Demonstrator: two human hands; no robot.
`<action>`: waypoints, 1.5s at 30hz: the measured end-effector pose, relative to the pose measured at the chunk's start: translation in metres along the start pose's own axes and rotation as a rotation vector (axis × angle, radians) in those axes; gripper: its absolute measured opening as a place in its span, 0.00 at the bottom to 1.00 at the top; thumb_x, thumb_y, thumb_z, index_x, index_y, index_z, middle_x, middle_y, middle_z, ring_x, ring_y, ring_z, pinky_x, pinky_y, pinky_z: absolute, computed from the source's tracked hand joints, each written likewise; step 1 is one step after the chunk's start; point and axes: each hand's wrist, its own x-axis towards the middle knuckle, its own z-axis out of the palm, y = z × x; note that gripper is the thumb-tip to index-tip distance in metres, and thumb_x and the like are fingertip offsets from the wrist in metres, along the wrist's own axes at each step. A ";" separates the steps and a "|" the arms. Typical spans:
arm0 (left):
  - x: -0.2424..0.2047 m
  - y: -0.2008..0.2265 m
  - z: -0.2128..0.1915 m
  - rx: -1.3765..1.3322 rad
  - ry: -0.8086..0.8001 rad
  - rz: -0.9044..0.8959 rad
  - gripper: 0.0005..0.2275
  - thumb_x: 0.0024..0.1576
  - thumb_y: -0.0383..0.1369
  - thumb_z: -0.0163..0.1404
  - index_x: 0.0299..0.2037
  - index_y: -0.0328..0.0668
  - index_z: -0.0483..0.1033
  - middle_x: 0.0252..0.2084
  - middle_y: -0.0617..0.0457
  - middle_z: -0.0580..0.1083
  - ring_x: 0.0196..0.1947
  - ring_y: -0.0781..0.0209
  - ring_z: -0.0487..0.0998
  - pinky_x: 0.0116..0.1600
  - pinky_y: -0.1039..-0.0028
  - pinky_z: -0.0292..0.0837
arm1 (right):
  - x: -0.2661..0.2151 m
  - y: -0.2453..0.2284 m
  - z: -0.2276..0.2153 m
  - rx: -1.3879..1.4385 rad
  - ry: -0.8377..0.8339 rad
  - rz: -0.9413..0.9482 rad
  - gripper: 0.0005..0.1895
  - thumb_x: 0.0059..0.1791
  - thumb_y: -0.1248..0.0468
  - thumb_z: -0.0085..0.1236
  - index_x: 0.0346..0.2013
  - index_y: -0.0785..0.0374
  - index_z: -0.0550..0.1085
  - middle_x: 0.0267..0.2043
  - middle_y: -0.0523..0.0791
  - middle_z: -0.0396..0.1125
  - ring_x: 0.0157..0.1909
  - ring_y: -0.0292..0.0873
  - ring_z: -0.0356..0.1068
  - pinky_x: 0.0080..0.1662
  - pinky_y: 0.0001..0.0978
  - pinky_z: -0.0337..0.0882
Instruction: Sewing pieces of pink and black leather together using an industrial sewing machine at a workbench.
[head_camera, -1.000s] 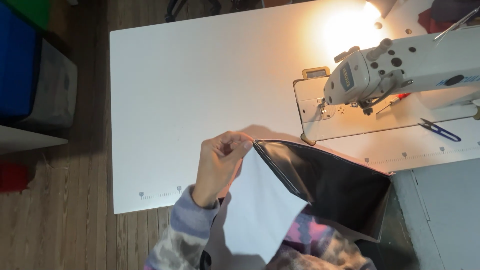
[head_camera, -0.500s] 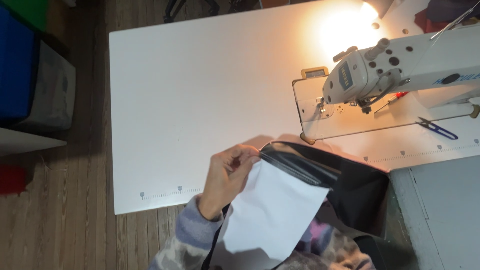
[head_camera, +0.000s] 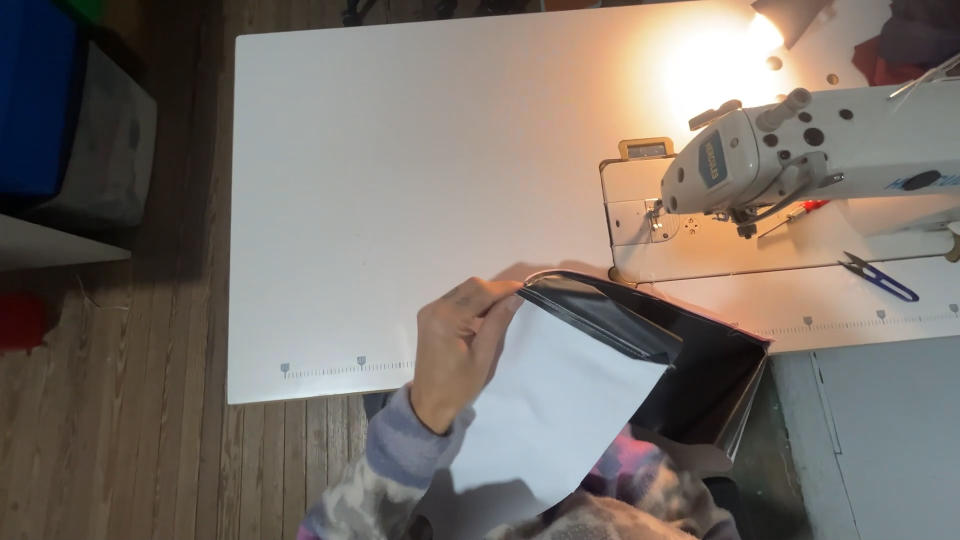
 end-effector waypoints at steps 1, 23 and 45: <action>0.002 0.001 -0.001 -0.002 -0.008 0.001 0.06 0.62 0.25 0.56 0.47 0.32 0.82 0.31 0.54 0.73 0.28 0.66 0.70 0.33 0.78 0.65 | -0.002 0.001 0.001 0.004 0.006 0.003 0.24 0.52 0.63 0.54 0.62 0.68 0.69 0.62 0.53 0.67 0.62 0.49 0.67 0.60 0.40 0.69; -0.015 0.103 -0.007 0.849 -0.093 0.466 0.16 0.55 0.31 0.56 0.51 0.30 0.75 0.46 0.42 0.77 0.47 0.48 0.79 0.51 0.65 0.76 | 0.070 -0.090 -0.024 -0.162 0.174 -0.146 0.21 0.54 0.66 0.52 0.63 0.67 0.68 0.61 0.50 0.67 0.62 0.47 0.68 0.61 0.37 0.69; 0.000 -0.055 -0.121 -0.377 -0.374 -0.654 0.05 0.59 0.27 0.55 0.38 0.33 0.82 0.31 0.53 0.80 0.29 0.67 0.79 0.38 0.77 0.77 | 0.069 -0.205 -0.016 0.017 0.449 -0.354 0.15 0.43 0.70 0.75 0.39 0.65 0.76 0.38 0.48 0.73 0.36 0.41 0.74 0.38 0.31 0.74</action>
